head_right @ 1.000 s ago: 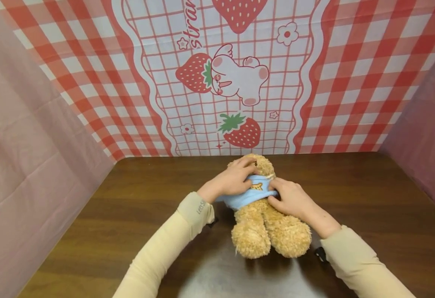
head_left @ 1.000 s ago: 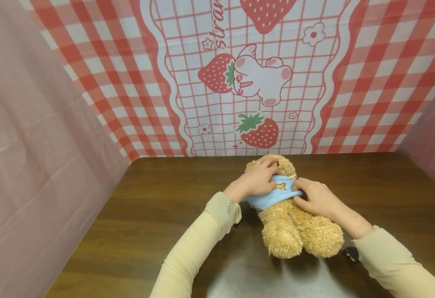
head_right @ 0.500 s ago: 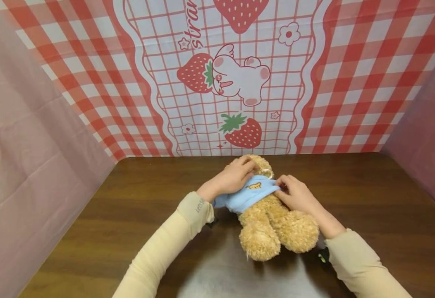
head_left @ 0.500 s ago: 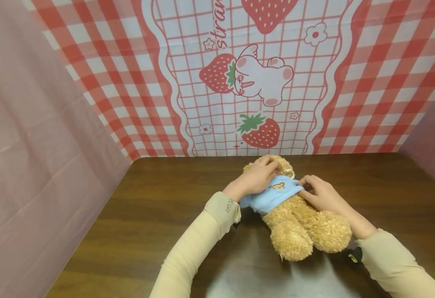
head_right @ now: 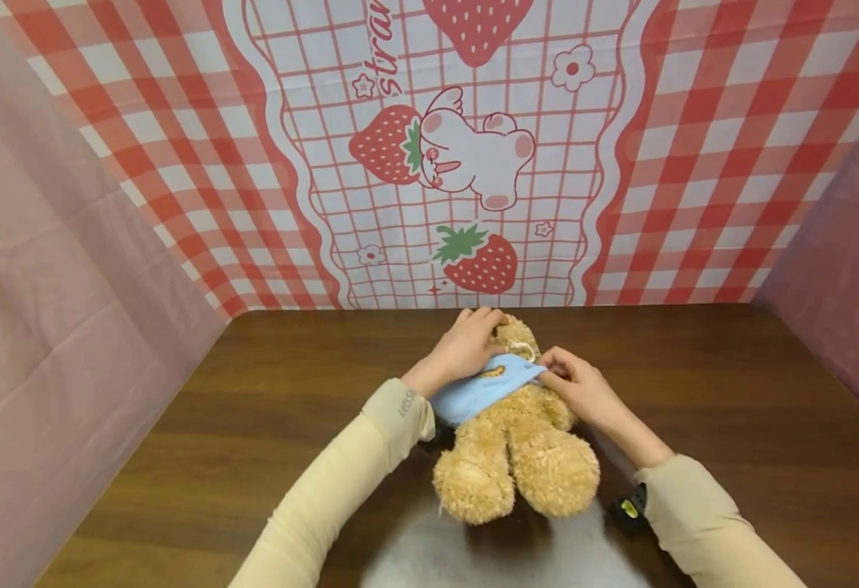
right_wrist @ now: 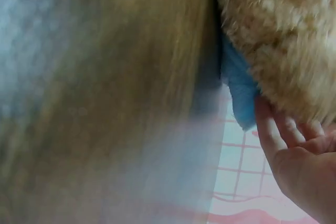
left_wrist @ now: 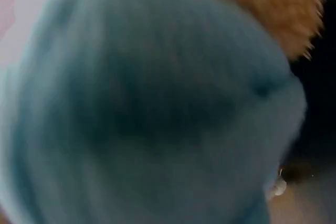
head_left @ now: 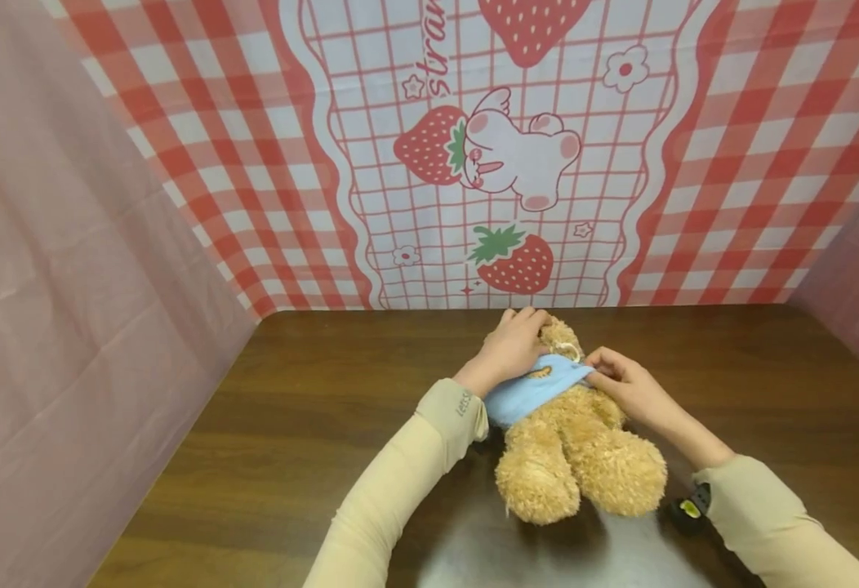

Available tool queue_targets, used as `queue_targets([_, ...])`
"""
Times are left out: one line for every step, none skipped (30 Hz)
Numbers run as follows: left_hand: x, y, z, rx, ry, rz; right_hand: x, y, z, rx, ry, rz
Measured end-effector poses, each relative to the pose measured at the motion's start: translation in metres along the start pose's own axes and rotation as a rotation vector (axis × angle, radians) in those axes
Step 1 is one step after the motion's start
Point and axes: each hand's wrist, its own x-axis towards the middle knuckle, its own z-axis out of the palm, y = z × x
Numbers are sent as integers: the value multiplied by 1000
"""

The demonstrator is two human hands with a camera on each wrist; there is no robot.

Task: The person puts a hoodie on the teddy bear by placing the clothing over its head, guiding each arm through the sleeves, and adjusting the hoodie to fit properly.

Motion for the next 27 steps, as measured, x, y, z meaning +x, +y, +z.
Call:
queue_targets([0, 1, 0, 0, 7, -10, 0, -1, 1, -19, -3, 12])
queue_targets([0, 1, 0, -1, 13, -26, 0, -3, 1, -39, -5, 23])
queue_targets([0, 1, 1, -3, 18, -46, 0, -4, 2, -61, -4, 32])
queue_targets([0, 1, 1, -3, 23, -64, 0, -5, 2, -82, -4, 41])
queue_targets([0, 1, 2, -3, 28, -81, -1, -6, 3, -105, -4, 48])
queue_targets([0, 0, 2, -4, 33, -97, -2, -7, 3, -124, -3, 49])
queue_targets([1, 0, 3, -1, 39, -111, -4, -8, 3, -140, -5, 51])
queue_targets([1, 0, 4, -2, 47, -120, -6, -9, 4, -150, -8, 49])
queue_targets([2, 1, 5, -4, 52, -126, -8, -10, 4, -156, -14, 46])
queue_targets([2, 2, 5, -4, 58, -130, -11, -12, 3, -155, -24, 41])
queue_targets([2, 2, 6, -3, 63, -134, -14, -13, 3, -143, -35, 34])
queue_targets([2, 3, 6, 3, 69, -138, -17, -15, 3, -124, -46, 30])
queue_targets([3, 3, 7, 9, 72, -146, -20, -16, 3, -102, -60, 24])
queue_targets([2, 3, 7, 13, 72, -158, -22, -18, 4, -81, -73, 15])
queue_targets([2, 3, 8, 21, 72, -171, -25, -20, 4, -62, -86, 2])
queue_targets([2, 2, 8, 29, 71, -185, -27, -21, 5, -44, -95, -9])
queue_targets([1, 1, 8, 34, 73, -197, -28, -23, 7, -36, -99, -21])
queue_targets([1, 0, 9, 36, 76, -205, -30, -25, 8, -39, -97, -34])
queue_targets([1, 0, 9, 34, 80, -210, -31, -27, 9, -56, -92, -52])
queue_targets([1, -1, 9, 29, 85, -211, -32, -29, 10, -72, -80, -61])
queue_targets([1, -2, 10, 27, 92, -212, -33, -31, 11, -87, -69, -68])
queue_targets([1, -3, 11, 26, 98, -211, -34, -33, 12, -106, -58, -71])
queue_targets([1, -3, 11, 28, 104, -212, -36, -36, 13, -129, -50, -78])
queue_targets([1, -4, 12, 31, 109, -213, -37, -38, 14, -153, -42, -89])
queue_targets([1, -5, 12, 35, 114, -217, -39, -41, 15, -176, -40, -102])
queue_targets([1, -6, 13, 39, 120, -220, -40, -44, 16, -189, -43, -114])
queue_targets([1, -6, 14, 46, 128, -223, -42, -48, 17, -204, -47, -138])
